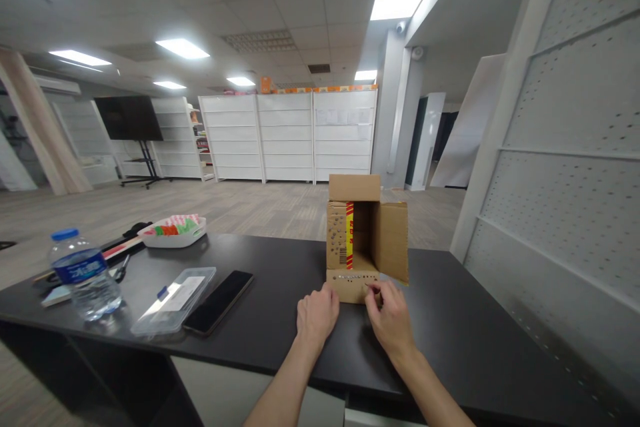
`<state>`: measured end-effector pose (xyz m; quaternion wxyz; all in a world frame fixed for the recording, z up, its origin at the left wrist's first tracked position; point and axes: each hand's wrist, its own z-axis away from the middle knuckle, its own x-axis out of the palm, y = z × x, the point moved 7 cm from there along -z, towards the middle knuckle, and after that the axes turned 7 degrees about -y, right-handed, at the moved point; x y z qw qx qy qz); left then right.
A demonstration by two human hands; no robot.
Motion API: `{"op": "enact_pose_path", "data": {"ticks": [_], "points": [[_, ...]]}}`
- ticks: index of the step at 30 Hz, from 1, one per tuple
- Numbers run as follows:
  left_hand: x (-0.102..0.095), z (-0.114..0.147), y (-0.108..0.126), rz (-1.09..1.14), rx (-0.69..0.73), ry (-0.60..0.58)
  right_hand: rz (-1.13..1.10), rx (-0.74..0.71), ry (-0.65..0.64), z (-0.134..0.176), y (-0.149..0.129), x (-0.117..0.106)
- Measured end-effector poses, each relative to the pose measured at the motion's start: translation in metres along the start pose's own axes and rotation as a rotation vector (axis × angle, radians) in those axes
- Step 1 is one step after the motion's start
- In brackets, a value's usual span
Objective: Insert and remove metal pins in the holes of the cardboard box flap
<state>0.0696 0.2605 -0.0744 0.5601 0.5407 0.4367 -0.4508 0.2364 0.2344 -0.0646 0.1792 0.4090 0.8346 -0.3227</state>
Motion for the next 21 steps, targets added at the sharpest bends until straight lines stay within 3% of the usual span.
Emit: {"op": "enact_pose_path", "data": {"ticks": [8,21], "points": [[0.003,-0.003,-0.001,-0.001,0.016,0.021,0.077,-0.121,-0.182,0.031,-0.014,-0.014],[0.005,-0.003,-0.002,-0.018,0.016,0.026,0.181,-0.094,-0.335,0.034,-0.014,0.003]]}}
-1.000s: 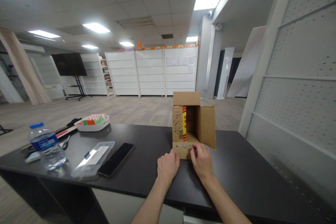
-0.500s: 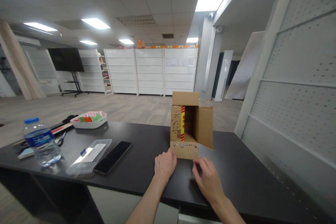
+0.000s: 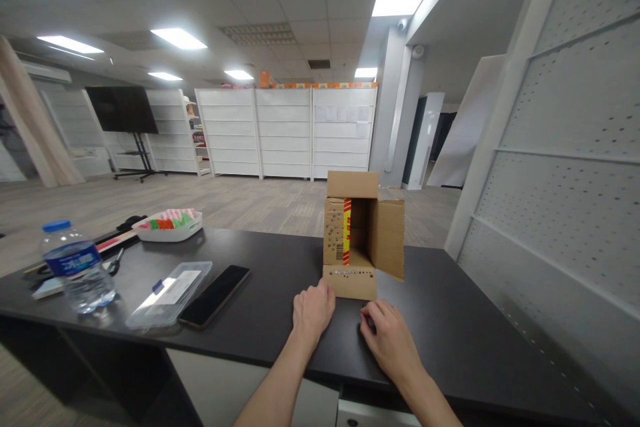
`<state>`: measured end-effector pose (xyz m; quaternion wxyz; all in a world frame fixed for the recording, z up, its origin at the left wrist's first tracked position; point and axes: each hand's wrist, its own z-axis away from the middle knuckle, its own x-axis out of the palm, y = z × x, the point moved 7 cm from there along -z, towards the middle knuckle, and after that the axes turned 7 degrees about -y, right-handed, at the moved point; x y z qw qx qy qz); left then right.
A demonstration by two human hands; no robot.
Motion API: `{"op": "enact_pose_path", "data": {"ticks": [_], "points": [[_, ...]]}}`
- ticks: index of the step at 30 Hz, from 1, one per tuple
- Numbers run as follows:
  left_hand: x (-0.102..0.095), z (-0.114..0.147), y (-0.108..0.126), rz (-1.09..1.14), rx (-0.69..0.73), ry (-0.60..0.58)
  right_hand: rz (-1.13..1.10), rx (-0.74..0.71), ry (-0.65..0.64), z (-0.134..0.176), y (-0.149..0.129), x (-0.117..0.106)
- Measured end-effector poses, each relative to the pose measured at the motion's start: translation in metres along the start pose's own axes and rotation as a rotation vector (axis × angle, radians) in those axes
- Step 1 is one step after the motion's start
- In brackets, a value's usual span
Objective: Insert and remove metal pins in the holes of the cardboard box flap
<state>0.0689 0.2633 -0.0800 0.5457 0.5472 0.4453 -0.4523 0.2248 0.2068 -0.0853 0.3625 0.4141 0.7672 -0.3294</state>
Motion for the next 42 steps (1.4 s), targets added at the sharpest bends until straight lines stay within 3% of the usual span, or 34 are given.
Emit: {"op": "enact_pose_path", "data": {"ticks": [17,26,30,42], "points": [[0.001,-0.002,0.0,-0.01,0.031,0.03,-0.038,0.073,-0.154,-0.004,0.0,0.006],[-0.001,-0.001,0.002,-0.006,0.022,0.025,-0.145,0.152,-0.047,-0.025,0.011,0.005],[-0.002,0.0,0.003,0.004,0.028,0.021,-0.101,0.167,-0.023,-0.039,0.011,0.009],[-0.002,0.0,0.001,0.002,0.004,0.028,0.089,0.179,-0.127,-0.072,0.007,0.018]]}}
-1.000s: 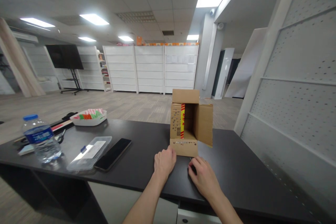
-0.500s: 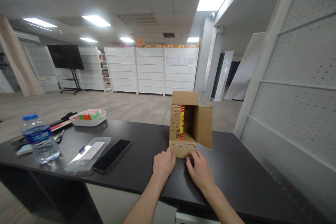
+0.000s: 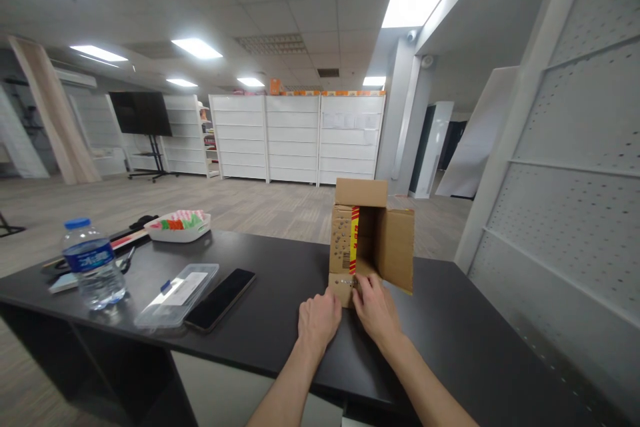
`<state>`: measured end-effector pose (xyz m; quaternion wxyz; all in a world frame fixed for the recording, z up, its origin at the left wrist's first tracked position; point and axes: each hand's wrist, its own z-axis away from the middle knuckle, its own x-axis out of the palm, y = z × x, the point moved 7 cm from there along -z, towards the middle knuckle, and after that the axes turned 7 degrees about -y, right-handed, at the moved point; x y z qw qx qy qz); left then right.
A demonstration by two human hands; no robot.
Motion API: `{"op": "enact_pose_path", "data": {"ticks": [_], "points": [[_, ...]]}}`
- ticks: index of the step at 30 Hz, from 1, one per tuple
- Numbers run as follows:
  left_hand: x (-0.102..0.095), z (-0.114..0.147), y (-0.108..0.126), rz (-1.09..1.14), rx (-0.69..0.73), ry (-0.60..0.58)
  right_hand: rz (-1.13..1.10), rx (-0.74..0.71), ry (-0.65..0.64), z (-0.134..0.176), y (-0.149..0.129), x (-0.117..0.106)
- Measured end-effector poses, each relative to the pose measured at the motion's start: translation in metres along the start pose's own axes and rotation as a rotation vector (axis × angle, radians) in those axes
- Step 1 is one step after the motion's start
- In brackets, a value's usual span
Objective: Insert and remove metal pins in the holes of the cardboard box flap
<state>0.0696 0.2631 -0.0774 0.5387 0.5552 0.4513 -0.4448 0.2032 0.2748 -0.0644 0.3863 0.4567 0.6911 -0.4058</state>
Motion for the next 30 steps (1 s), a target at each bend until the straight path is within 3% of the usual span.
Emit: {"op": "enact_pose_path", "data": {"ticks": [9,17,25,30], "points": [[-0.001,0.001,0.001,0.014,-0.005,-0.024,0.052,-0.019,-0.057,0.0,-0.006,0.0],[0.002,0.0,0.0,0.019,0.004,-0.002,-0.053,0.107,-0.071,-0.012,0.003,0.001],[0.001,0.001,0.0,0.022,-0.013,-0.022,-0.012,0.167,-0.3,-0.029,0.005,-0.001],[0.0,0.002,0.0,0.024,-0.013,-0.026,0.041,0.133,-0.357,-0.035,0.003,-0.006]]}}
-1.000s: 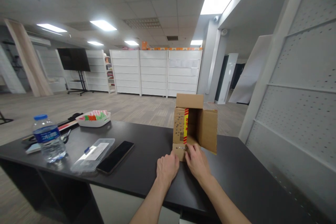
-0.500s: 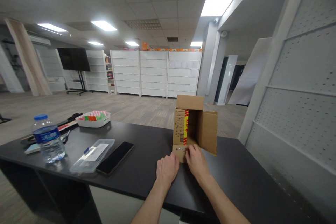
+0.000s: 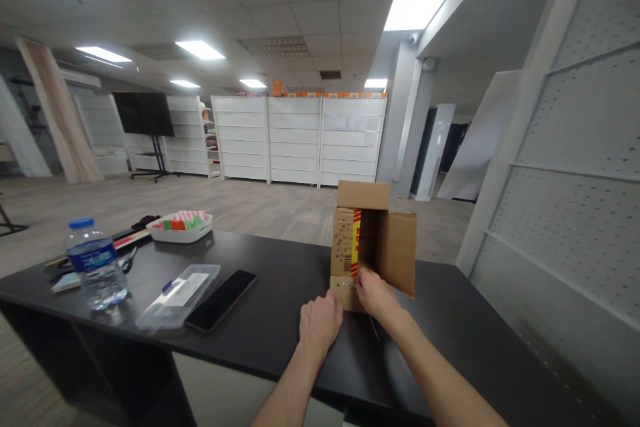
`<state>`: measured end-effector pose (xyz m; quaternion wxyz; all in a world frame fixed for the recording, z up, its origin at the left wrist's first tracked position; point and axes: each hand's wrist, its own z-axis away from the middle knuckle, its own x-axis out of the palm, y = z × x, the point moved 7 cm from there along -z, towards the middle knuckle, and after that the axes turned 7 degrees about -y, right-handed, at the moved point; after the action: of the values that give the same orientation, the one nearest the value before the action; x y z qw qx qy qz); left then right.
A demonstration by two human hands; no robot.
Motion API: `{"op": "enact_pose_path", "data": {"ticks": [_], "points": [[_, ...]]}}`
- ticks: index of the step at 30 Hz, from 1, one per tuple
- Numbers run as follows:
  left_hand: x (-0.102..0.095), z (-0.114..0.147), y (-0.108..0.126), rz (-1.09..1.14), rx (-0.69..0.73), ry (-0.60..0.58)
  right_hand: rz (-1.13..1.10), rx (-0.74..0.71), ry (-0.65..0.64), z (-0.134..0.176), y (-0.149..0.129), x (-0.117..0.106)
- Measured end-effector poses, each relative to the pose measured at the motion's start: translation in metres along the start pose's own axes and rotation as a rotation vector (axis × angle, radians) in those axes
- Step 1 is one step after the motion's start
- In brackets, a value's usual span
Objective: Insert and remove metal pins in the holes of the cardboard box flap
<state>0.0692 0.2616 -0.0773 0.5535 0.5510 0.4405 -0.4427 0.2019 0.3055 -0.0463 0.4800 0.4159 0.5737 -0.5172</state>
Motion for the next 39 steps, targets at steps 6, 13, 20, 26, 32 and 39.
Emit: {"op": "enact_pose_path", "data": {"ticks": [6,13,20,26,32,39], "points": [[-0.001,0.0,0.0,0.003,0.005,0.0,0.068,-0.039,-0.013,0.002,-0.006,0.0],[-0.001,0.0,0.001,-0.004,-0.005,-0.007,0.098,-0.078,-0.024,0.009,-0.01,-0.002],[0.001,-0.002,0.0,-0.004,-0.019,-0.013,0.102,-0.093,-0.007,0.018,-0.016,-0.006],[0.0,-0.001,0.001,-0.005,-0.014,-0.008,0.083,-0.08,0.025,0.017,-0.022,-0.01],[0.001,-0.002,0.0,-0.004,-0.015,-0.01,0.093,-0.07,0.05,0.017,-0.023,-0.008],[0.003,-0.003,0.0,-0.001,0.001,0.01,-0.012,-0.103,0.242,0.019,-0.023,-0.023]]}}
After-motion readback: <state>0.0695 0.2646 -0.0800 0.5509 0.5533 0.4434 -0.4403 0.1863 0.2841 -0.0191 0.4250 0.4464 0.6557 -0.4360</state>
